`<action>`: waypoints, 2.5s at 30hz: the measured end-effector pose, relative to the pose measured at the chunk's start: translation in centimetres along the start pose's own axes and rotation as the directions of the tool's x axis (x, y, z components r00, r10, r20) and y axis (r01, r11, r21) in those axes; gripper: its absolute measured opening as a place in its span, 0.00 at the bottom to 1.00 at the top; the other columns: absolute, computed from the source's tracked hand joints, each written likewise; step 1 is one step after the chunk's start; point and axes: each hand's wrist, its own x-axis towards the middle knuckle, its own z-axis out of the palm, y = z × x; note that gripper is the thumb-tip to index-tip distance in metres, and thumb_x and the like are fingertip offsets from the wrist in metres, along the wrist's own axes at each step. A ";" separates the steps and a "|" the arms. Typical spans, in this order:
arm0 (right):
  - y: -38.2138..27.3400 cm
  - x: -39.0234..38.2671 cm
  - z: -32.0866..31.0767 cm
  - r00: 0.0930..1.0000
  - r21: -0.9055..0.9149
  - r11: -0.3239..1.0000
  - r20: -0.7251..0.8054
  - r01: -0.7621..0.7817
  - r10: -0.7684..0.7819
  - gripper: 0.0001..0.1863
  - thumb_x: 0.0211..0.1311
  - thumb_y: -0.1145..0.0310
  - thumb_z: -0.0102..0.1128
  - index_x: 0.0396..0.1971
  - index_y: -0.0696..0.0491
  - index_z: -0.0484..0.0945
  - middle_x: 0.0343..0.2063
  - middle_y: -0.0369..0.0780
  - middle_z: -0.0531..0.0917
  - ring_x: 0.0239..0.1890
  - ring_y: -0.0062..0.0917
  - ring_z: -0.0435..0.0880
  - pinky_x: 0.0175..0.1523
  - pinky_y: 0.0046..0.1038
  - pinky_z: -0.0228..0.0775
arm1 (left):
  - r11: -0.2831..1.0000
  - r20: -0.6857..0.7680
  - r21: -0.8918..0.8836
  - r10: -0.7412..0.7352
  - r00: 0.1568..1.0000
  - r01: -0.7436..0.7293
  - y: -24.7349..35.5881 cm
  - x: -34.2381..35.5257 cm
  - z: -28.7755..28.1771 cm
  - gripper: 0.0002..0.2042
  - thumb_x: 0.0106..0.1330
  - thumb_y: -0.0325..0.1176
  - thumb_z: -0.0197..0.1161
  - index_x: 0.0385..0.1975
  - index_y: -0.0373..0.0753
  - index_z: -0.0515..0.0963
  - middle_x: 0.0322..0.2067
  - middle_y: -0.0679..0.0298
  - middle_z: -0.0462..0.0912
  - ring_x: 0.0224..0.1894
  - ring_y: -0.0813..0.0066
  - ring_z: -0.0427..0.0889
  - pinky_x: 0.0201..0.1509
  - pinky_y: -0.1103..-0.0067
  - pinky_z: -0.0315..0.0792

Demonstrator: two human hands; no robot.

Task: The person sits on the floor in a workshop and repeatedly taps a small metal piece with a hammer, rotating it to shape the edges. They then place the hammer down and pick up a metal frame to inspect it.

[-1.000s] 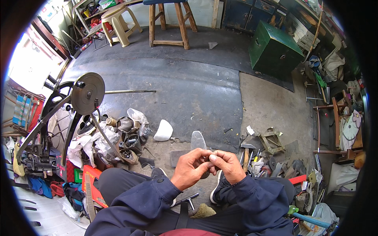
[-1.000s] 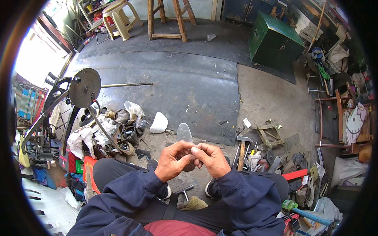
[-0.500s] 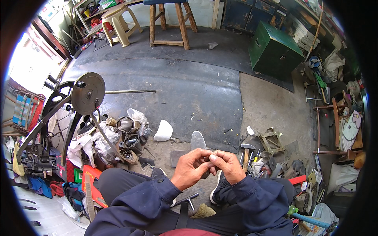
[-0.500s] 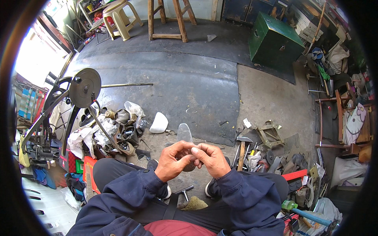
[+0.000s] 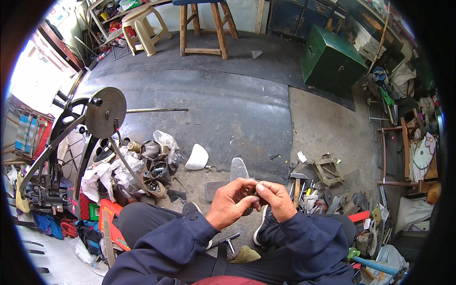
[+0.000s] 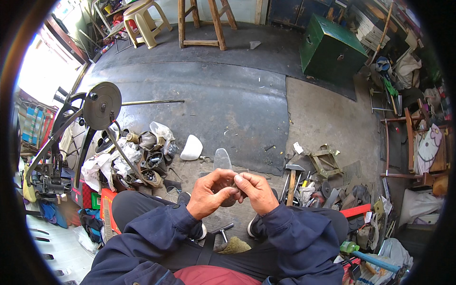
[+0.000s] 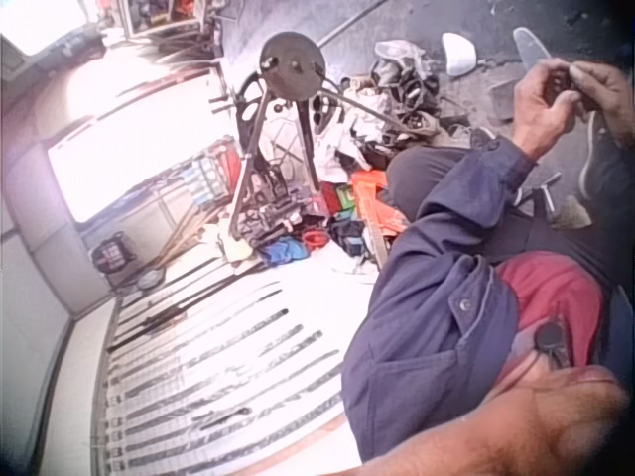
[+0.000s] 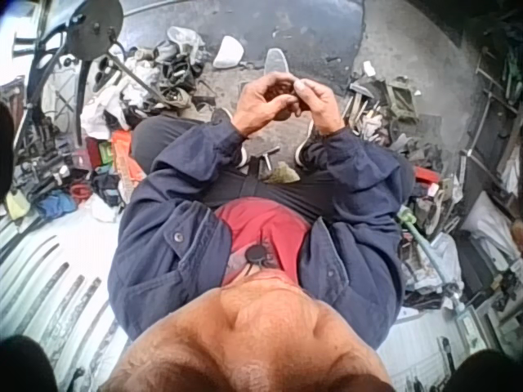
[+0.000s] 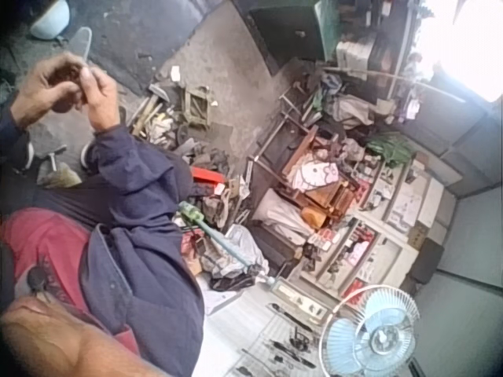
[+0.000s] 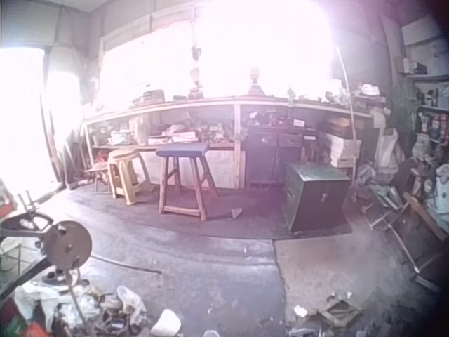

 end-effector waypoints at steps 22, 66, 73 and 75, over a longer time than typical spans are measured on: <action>0.0 0.1 -0.3 0.999 0.064 0.998 0.035 0.006 -0.008 0.11 0.70 0.63 0.64 0.40 0.57 0.79 0.30 0.32 0.81 0.30 0.13 0.77 0.35 0.20 0.70 | 0.998 -0.008 0.060 -0.017 1.000 0.017 0.5 0.1 0.3 0.12 0.67 0.17 0.63 0.48 0.33 0.77 0.33 0.60 0.86 0.36 0.76 0.87 0.40 0.81 0.78; 0.1 -2.0 -0.3 0.996 0.260 0.963 -0.065 0.068 -0.053 0.16 0.66 0.81 0.60 0.53 0.61 0.77 0.49 0.43 0.83 0.46 0.27 0.85 0.53 0.29 0.79 | 0.970 -0.042 0.240 0.059 0.997 -0.048 1.0 -0.7 0.5 0.19 0.66 0.20 0.65 0.56 0.38 0.74 0.45 0.61 0.85 0.39 0.82 0.84 0.42 0.81 0.78; 0.1 -2.0 -0.2 0.996 0.242 0.969 -0.081 0.053 -0.035 0.17 0.65 0.81 0.60 0.53 0.60 0.76 0.47 0.42 0.83 0.46 0.25 0.85 0.52 0.28 0.79 | 0.968 -0.025 0.251 0.008 1.000 -0.002 1.2 -0.8 0.4 0.17 0.67 0.20 0.65 0.55 0.37 0.76 0.45 0.62 0.84 0.38 0.83 0.83 0.41 0.84 0.76; 0.0 -2.0 -0.2 0.996 0.240 0.969 -0.086 0.050 -0.030 0.17 0.65 0.81 0.61 0.54 0.60 0.75 0.47 0.42 0.83 0.45 0.25 0.85 0.52 0.28 0.79 | 0.970 -0.016 0.242 0.004 1.000 0.000 1.1 -0.7 0.4 0.17 0.67 0.20 0.65 0.54 0.37 0.77 0.44 0.63 0.84 0.38 0.83 0.82 0.41 0.84 0.76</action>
